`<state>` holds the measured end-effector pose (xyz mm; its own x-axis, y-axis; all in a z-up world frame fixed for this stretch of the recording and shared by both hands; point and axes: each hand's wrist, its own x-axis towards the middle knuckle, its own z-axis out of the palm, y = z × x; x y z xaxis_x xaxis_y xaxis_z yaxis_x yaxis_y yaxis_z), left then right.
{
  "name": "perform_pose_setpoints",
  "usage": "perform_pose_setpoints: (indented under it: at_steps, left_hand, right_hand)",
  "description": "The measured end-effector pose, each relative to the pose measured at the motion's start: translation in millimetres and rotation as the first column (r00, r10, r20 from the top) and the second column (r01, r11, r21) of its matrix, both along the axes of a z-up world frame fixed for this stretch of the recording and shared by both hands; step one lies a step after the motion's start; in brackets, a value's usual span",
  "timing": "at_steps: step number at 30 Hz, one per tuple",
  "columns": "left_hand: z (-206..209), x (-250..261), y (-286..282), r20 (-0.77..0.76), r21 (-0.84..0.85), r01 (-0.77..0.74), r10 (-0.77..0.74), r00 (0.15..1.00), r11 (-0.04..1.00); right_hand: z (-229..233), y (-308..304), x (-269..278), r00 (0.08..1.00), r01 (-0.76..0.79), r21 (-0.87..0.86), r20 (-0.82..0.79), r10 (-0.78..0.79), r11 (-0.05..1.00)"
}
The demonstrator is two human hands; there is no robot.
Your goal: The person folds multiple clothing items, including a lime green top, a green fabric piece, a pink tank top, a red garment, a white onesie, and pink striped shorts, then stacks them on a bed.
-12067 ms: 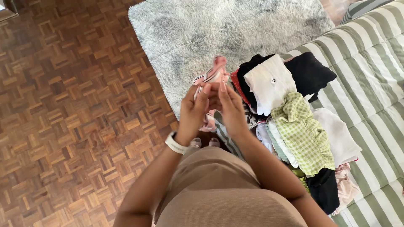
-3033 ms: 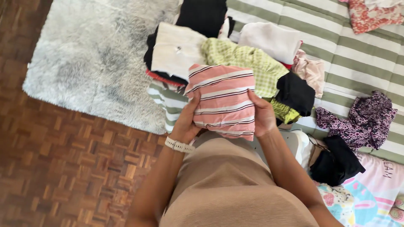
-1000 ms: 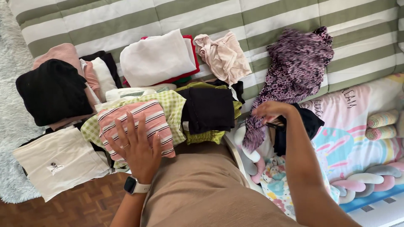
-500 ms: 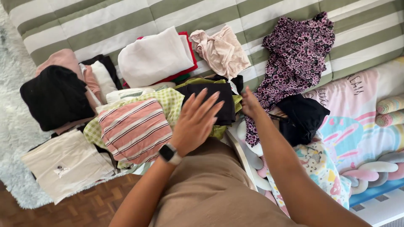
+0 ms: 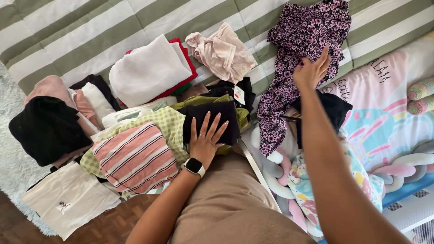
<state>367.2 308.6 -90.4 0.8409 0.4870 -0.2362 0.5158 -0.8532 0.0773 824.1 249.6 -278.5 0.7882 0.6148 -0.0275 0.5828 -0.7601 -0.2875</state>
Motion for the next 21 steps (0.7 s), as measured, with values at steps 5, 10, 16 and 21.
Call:
perform_pose_setpoints:
  at_steps: [5,10,16,21]
  left_hand:
    - [5.7,8.0,5.3,-0.051,-0.009,0.009,-0.010,0.999,1.000]
    - [24.2,14.6,11.4,-0.062,-0.023,0.016,-0.017,0.998,1.000]
    - [34.6,13.7,14.9,-0.048,0.037,0.023,-0.021,0.999,0.999]
    - [49.2,15.8,22.6,-0.126,-0.216,-0.025,-0.002,0.992,0.976]
  right_hand:
    - [-2.0,4.0,54.1,0.928,0.185,-0.158,-0.296,-0.226,0.970]
    - [7.5,9.9,48.2,0.935,0.311,0.269,-0.258,-0.243,0.912]
    - [48.4,1.7,0.7,0.934,-0.099,-0.360,-0.354,-0.038,0.928]
    - [30.9,-21.5,-51.3,0.901,-0.171,-0.567,-0.420,-0.105,0.806]
